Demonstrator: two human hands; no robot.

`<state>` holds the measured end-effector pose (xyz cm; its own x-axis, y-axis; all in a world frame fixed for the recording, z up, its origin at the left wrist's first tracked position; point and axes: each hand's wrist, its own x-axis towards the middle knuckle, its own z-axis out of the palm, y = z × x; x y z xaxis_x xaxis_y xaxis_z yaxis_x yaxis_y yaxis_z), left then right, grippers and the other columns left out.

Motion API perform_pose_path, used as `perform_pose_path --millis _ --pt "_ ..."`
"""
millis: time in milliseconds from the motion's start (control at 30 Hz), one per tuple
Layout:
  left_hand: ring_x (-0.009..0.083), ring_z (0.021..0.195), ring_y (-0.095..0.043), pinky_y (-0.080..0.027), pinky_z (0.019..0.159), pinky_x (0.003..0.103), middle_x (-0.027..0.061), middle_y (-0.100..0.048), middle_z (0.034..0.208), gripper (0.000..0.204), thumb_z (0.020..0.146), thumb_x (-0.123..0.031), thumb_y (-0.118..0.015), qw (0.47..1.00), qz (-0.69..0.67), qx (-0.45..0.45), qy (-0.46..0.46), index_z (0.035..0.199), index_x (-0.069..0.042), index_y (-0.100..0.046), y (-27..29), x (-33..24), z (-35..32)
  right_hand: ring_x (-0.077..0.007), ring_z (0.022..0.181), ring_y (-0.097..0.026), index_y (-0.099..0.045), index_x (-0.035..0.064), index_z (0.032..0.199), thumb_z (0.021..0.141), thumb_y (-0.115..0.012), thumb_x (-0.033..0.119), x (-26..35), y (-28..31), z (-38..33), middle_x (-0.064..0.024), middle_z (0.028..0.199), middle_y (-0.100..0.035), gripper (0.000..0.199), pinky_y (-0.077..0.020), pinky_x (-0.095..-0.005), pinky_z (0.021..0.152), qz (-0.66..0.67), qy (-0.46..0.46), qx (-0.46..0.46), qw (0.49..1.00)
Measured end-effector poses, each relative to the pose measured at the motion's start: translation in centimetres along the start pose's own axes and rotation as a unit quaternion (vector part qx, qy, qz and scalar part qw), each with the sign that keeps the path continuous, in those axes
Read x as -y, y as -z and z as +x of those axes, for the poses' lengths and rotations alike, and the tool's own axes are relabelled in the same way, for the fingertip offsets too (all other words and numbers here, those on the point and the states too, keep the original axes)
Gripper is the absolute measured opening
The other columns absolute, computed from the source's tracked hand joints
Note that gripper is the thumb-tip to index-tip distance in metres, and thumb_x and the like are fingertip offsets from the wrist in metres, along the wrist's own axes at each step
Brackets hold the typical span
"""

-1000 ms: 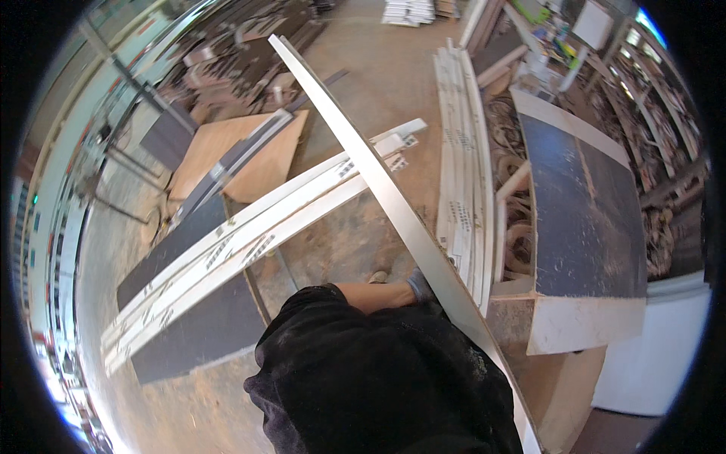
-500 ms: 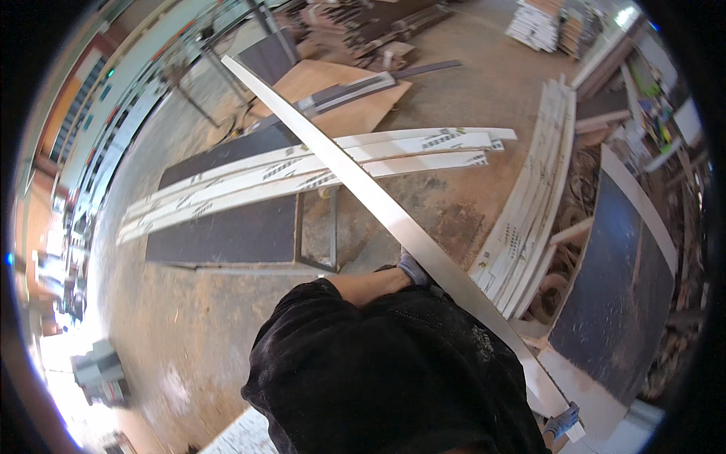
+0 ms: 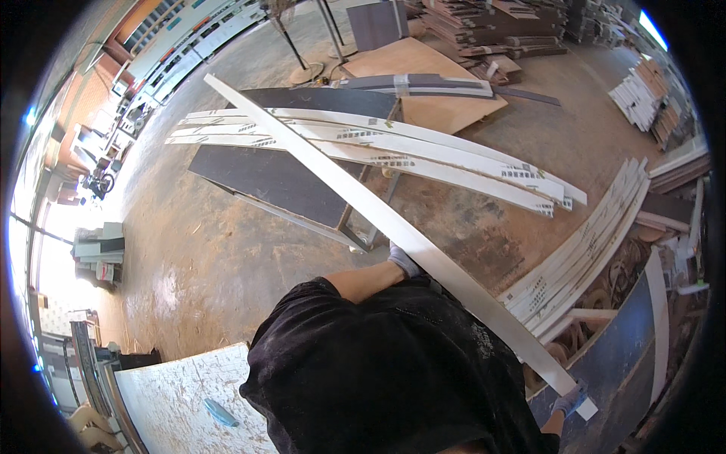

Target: The person repeatedly picks up long white planks from the floor and stacks them on a workbench in a workshop. After stacking several planks, the person walks to a machine and adjusts a component on it.

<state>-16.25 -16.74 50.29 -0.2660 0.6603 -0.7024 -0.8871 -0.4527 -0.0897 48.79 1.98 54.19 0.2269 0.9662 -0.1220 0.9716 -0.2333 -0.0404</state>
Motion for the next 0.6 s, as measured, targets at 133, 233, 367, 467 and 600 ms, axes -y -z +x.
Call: perform_pose_path --millis 133,233,367,467,600 --pt "0.0380 0.134 -0.033 -0.021 0.110 0.057 0.0109 -0.037 0.148 0.075 0.088 -0.064 -0.020 0.998 0.026 0.013 -0.050 0.139 -0.014 -0.043 -0.7 -5.9 0.7 -0.0314 0.116 -0.048 -0.048 0.0053 0.126 0.097 -0.039 0.034 8.9 -1.2 2.8 -0.0158 0.126 -0.046 0.042 -0.0430 -0.0437 0.100 0.246 -0.005 0.025 0.969" --pt "0.0340 0.135 -0.033 -0.019 0.112 0.053 0.0077 -0.037 0.148 0.073 0.089 -0.063 -0.020 0.999 -0.005 0.028 -0.046 0.141 -0.016 -0.040 -0.3 -11.6 1.8 -0.0318 0.117 -0.047 -0.054 0.0049 0.120 0.096 -0.043 0.029 15.4 -1.4 3.3 -0.0160 0.128 -0.047 0.036 -0.0406 -0.0434 0.102 -0.058 0.167 -0.006 0.984" --pt "0.0340 0.136 -0.031 -0.019 0.111 0.056 0.0072 -0.036 0.149 0.075 0.087 -0.065 -0.020 0.996 -0.003 -0.043 -0.080 0.142 -0.017 -0.039 -0.9 -19.2 3.7 -0.0315 0.118 -0.047 -0.056 0.0022 0.113 0.090 -0.054 0.015 25.2 -3.4 4.0 -0.0167 0.127 -0.051 0.026 -0.0402 -0.0423 0.099 0.050 0.180 0.027 0.982" --pt "0.0355 0.131 -0.037 -0.022 0.109 0.059 0.0062 -0.043 0.145 0.077 0.082 -0.070 -0.026 0.988 0.002 -0.092 -0.128 0.135 -0.018 -0.046 -0.4 -25.6 4.5 -0.0308 0.119 -0.047 -0.056 0.0027 0.115 0.087 -0.058 0.023 32.3 -4.4 2.9 -0.0171 0.124 -0.054 0.035 -0.0368 -0.0419 0.102 -0.007 0.210 0.070 0.975" --pt "0.0297 0.139 -0.028 -0.018 0.110 0.059 0.0026 -0.031 0.152 0.081 0.084 -0.072 -0.019 0.965 0.072 -0.119 -0.224 0.146 -0.021 -0.030 1.0 -34.0 5.9 -0.0303 0.122 -0.046 -0.057 0.0086 0.119 0.078 -0.068 0.026 41.3 -3.5 -1.5 -0.0141 0.124 -0.055 0.046 -0.0318 -0.0407 0.107 -0.213 0.340 0.044 0.915"
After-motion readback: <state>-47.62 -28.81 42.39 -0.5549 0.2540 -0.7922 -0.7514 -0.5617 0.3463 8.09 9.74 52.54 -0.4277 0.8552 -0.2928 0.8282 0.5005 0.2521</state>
